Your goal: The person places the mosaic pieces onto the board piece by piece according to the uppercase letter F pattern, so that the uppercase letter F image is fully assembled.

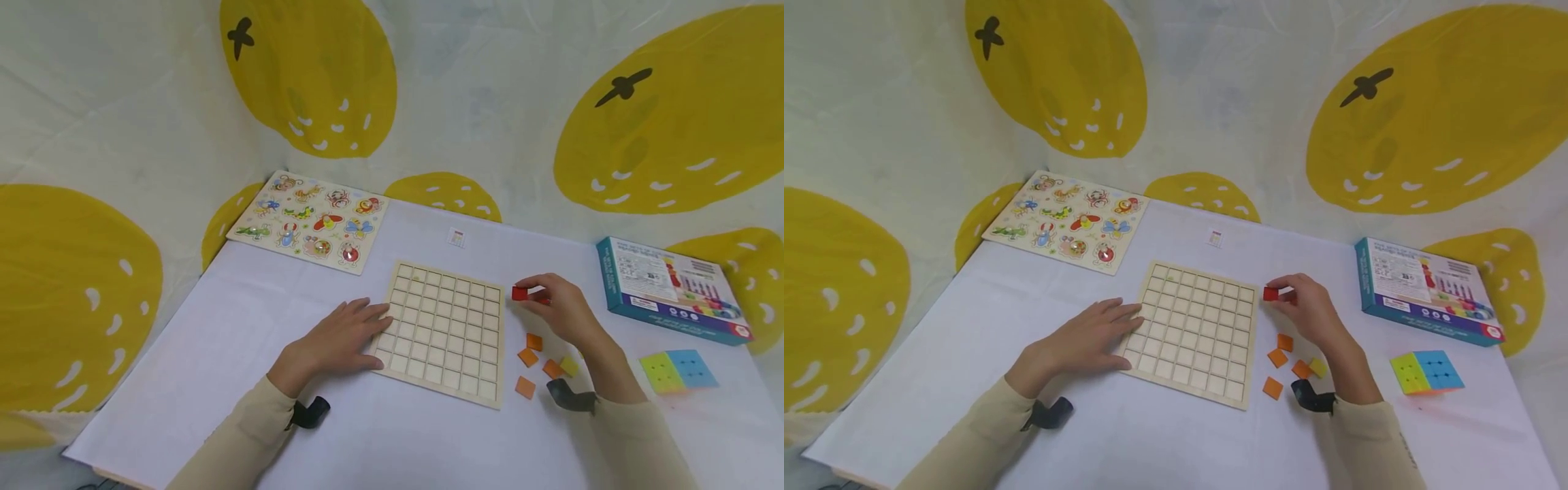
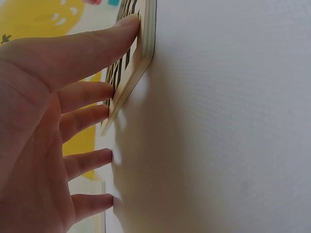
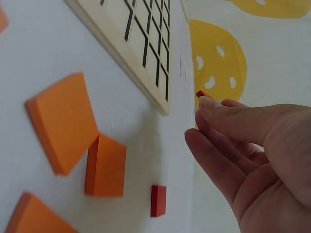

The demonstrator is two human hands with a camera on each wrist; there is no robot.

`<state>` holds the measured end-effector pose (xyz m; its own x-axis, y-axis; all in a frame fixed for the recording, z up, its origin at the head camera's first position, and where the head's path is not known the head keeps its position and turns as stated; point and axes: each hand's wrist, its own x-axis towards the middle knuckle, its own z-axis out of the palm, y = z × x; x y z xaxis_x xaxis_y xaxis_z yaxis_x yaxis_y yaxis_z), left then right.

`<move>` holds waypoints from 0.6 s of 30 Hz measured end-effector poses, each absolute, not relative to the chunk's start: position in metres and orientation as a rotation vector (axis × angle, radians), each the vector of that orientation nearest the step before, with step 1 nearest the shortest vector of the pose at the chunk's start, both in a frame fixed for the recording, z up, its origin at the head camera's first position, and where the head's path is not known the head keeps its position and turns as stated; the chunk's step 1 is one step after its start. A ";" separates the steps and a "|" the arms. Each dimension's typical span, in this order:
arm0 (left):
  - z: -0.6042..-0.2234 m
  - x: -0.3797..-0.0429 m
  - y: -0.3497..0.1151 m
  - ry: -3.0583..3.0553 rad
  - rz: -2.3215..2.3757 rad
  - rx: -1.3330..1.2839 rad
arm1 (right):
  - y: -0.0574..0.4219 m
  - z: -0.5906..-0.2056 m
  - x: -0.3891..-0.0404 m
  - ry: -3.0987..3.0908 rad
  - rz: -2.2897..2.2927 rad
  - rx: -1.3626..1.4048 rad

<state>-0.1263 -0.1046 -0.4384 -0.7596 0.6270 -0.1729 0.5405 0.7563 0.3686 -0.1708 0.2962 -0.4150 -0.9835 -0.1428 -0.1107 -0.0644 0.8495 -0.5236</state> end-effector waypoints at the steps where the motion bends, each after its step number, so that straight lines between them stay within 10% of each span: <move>1: -0.439 -0.127 -0.104 2.668 0.431 0.908 | 0.294 -0.415 -0.172 2.877 -0.813 -0.173; 18: -0.438 -0.131 -0.105 2.659 0.398 0.913 | 0.235 -0.425 -0.190 2.783 -0.904 -0.295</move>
